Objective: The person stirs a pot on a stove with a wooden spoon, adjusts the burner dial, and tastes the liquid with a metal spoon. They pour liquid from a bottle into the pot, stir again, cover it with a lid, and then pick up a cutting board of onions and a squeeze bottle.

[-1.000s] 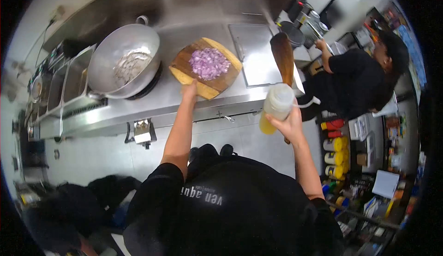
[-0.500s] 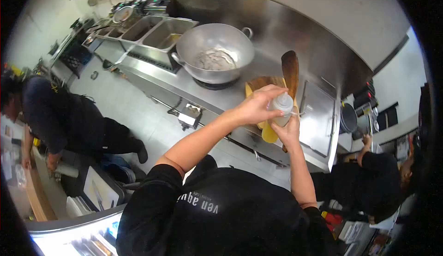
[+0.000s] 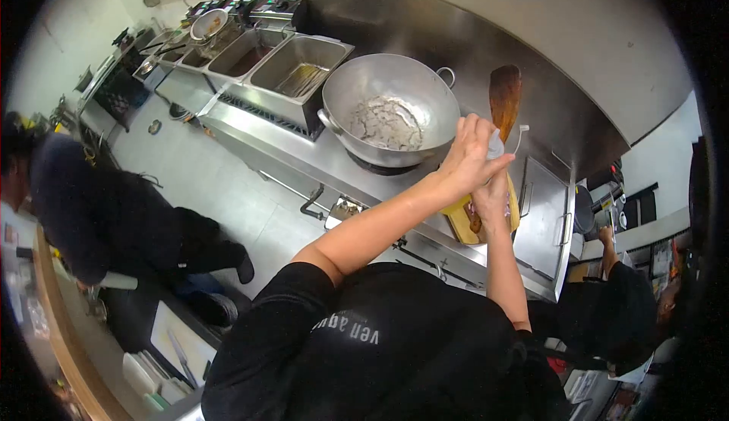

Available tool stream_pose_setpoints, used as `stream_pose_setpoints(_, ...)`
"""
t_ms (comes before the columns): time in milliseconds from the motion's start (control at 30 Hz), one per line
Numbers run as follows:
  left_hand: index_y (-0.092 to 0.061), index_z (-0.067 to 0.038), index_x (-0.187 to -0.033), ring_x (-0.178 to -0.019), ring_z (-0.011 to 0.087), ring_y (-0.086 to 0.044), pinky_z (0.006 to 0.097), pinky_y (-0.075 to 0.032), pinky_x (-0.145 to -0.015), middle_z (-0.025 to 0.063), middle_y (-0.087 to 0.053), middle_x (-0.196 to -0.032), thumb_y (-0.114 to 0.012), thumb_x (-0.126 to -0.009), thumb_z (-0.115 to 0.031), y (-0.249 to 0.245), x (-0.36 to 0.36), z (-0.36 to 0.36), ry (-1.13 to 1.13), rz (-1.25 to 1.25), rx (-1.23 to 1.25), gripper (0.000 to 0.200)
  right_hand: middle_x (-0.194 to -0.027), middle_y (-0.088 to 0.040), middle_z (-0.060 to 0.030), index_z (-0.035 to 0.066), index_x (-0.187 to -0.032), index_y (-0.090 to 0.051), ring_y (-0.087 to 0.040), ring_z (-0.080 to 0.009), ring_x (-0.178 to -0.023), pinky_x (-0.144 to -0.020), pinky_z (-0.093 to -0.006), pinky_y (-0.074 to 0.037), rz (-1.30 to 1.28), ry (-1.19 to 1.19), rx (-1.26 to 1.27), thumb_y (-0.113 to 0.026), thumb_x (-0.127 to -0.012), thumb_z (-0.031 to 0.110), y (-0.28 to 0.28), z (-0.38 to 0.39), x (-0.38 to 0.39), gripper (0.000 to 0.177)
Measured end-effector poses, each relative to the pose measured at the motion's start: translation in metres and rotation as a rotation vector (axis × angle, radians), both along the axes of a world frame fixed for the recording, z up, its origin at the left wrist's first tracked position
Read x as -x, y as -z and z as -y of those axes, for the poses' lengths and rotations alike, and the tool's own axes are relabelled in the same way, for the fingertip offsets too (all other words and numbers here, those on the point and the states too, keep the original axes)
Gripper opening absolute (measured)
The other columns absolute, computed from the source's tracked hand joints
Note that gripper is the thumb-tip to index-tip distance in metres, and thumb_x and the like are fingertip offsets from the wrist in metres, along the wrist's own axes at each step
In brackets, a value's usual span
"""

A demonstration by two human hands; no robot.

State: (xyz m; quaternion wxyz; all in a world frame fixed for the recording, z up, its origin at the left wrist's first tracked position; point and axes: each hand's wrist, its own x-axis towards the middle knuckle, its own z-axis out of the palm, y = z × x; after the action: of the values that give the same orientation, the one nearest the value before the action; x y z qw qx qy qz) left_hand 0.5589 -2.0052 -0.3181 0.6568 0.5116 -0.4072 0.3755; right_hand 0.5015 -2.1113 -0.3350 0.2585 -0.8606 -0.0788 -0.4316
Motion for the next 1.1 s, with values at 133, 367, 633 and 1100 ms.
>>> stream_pose_setpoints(133, -0.054, -0.001, -0.096, -0.094, 0.0364, -0.048, 0.0438, -0.041, -0.082, 0.0166, -0.050, -0.097, -0.081, -0.070, -0.027, -0.016, -0.015, -0.009, 0.009, 0.097, 0.035, 0.046, -0.115, -0.058, -0.0165, -0.001, -0.120, -0.049, -0.058, -0.0289, -0.107, -0.090, -0.0373, -0.044, -0.091, 0.183, 0.019, -0.072, -0.077, 0.020, -0.023, -0.015, -0.007, 0.053)
stream_pose_setpoints(367, -0.056, -0.005, -0.098, -0.094, 0.0292, -0.053, 0.0381, -0.043, -0.084, 0.0114, -0.054, -0.096, -0.081, -0.071, -0.025, -0.082, -0.024, -0.051, 0.446, 0.426, -0.218, 0.042, -0.111, -0.060, -0.0108, -0.001, -0.121, -0.050, -0.058, -0.0222, -0.105, -0.092, -0.0360, -0.046, -0.098, -0.054, -0.102, -0.088, -0.061, 0.025, -0.046, -0.015, 0.029, 0.076)
stream_pose_setpoints(633, -0.047, -0.007, -0.102, -0.102, 0.0156, -0.052, 0.0306, -0.040, -0.092, 0.0048, -0.057, -0.102, -0.074, -0.078, -0.009, -0.098, -0.008, 0.010, 1.055, 0.358, -0.601, 0.036, -0.114, -0.060, -0.0104, 0.003, -0.123, -0.053, -0.058, -0.0224, -0.107, -0.094, -0.0354, -0.046, -0.393, -0.297, -0.293, -0.086, -0.065, 0.026, -0.011, 0.043, 0.052, 0.070)
stream_pose_setpoints(1100, -0.046, -0.001, -0.104, -0.094, 0.0291, -0.054, 0.0344, -0.043, -0.088, 0.0136, -0.052, -0.100, -0.071, -0.077, -0.008, -0.097, 0.072, 0.140, 0.120, 0.250, -0.383, 0.037, -0.121, -0.052, -0.0148, 0.001, -0.126, -0.044, -0.055, -0.0299, -0.110, -0.095, -0.0394, -0.044, -0.043, -0.140, -0.247, -0.081, -0.069, 0.018, -0.034, 0.162, 0.066, 0.070)
